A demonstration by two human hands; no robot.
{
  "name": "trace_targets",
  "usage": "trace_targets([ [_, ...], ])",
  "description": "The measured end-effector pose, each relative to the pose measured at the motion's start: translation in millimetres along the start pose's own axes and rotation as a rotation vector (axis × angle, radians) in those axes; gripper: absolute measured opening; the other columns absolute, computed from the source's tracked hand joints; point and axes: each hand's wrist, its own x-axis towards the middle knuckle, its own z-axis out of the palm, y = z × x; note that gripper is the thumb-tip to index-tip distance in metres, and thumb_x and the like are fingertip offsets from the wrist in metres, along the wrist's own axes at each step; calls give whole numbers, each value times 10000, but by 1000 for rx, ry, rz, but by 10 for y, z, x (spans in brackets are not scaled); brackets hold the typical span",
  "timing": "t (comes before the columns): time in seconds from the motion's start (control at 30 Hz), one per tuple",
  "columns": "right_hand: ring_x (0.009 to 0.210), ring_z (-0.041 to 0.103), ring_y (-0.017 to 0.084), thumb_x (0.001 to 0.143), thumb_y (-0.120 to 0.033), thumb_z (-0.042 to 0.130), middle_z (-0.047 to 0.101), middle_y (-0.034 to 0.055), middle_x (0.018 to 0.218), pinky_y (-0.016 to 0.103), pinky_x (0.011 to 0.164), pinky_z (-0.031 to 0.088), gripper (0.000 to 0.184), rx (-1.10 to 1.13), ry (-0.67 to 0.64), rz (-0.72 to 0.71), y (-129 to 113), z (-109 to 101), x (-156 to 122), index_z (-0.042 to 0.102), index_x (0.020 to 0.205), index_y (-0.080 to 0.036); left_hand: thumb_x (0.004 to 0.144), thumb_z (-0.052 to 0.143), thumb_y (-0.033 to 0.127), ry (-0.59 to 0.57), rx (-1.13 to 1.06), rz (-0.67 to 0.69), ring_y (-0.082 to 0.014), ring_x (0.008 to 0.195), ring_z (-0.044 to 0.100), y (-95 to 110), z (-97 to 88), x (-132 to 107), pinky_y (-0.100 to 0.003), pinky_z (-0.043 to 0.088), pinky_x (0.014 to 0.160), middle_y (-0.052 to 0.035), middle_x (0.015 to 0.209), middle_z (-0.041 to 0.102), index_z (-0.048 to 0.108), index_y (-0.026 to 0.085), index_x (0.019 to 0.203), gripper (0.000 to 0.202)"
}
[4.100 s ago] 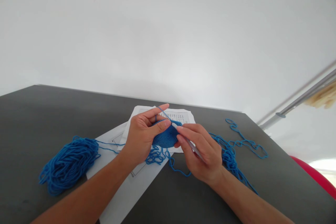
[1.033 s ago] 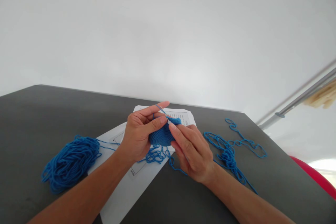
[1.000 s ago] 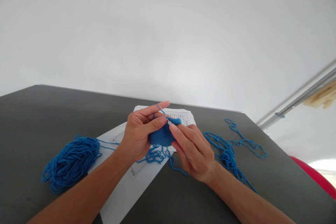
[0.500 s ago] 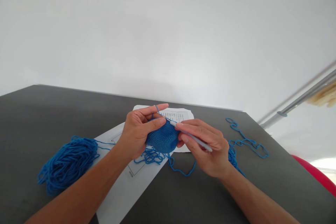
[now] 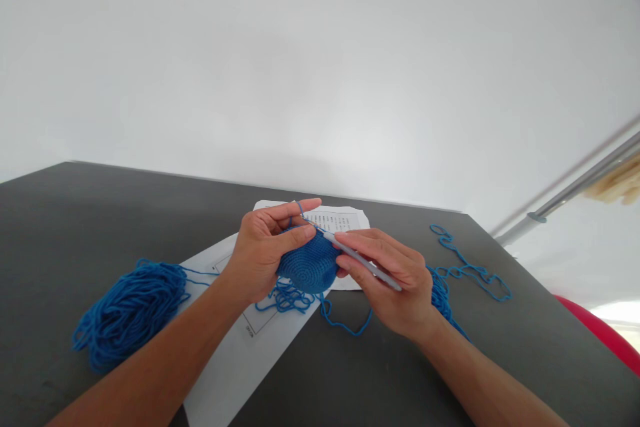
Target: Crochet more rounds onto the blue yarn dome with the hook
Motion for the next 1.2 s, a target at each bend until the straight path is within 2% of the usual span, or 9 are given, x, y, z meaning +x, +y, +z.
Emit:
trace_targets([
  [0.13, 737, 737, 153, 917, -71, 706, 771, 57, 994, 268, 620, 645, 377, 9, -4, -12, 6, -58, 24, 753, 1225, -283, 663, 929, 206, -43, 25, -12, -84, 589, 579, 28, -32, 15, -171, 465, 527, 13, 681, 656, 838, 171, 1074, 422],
  [0.37, 787, 737, 183, 904, -51, 703, 788, 59, 897, 308, 681, 628, 374, -19, -44, -80, 6, -160, 77, 766, 1212, -255, 675, 921, 202, -119, 50, -60, -73, 544, 521, 56, -116, 57, -174, 398, 469, 32, 643, 586, 833, 171, 1095, 430],
  [0.63, 791, 744, 182, 898, -51, 711, 794, 53, 867, 306, 684, 628, 344, 5, -64, -96, 30, -216, 81, 777, 1179, -237, 623, 949, 191, -145, 90, -148, -91, 559, 570, 80, -158, 80, -187, 419, 496, 7, 663, 654, 844, 174, 1057, 446],
  [0.87, 783, 750, 191, 915, -88, 708, 791, 69, 897, 312, 646, 640, 313, -8, -108, -89, 34, -273, 102, 776, 1177, -243, 650, 925, 213, -154, 175, -226, -150, 618, 644, 130, -182, 87, -234, 488, 554, -71, 742, 752, 842, 150, 1053, 416],
  [1.07, 805, 766, 214, 918, -126, 716, 800, 72, 914, 329, 660, 649, 292, -17, -154, -100, 37, -327, 126, 779, 1176, -248, 656, 896, 194, -202, 251, -174, -125, 565, 590, 159, -206, 103, -214, 447, 504, -28, 657, 694, 861, 163, 958, 306],
  [1.2, 762, 754, 200, 912, -108, 717, 792, 62, 869, 316, 632, 638, 292, 25, -148, -77, 31, -334, 123, 784, 1163, -241, 653, 885, 184, -210, 287, -166, -126, 575, 586, 165, -224, 112, -210, 457, 504, -34, 668, 698, 866, 171, 935, 282],
])
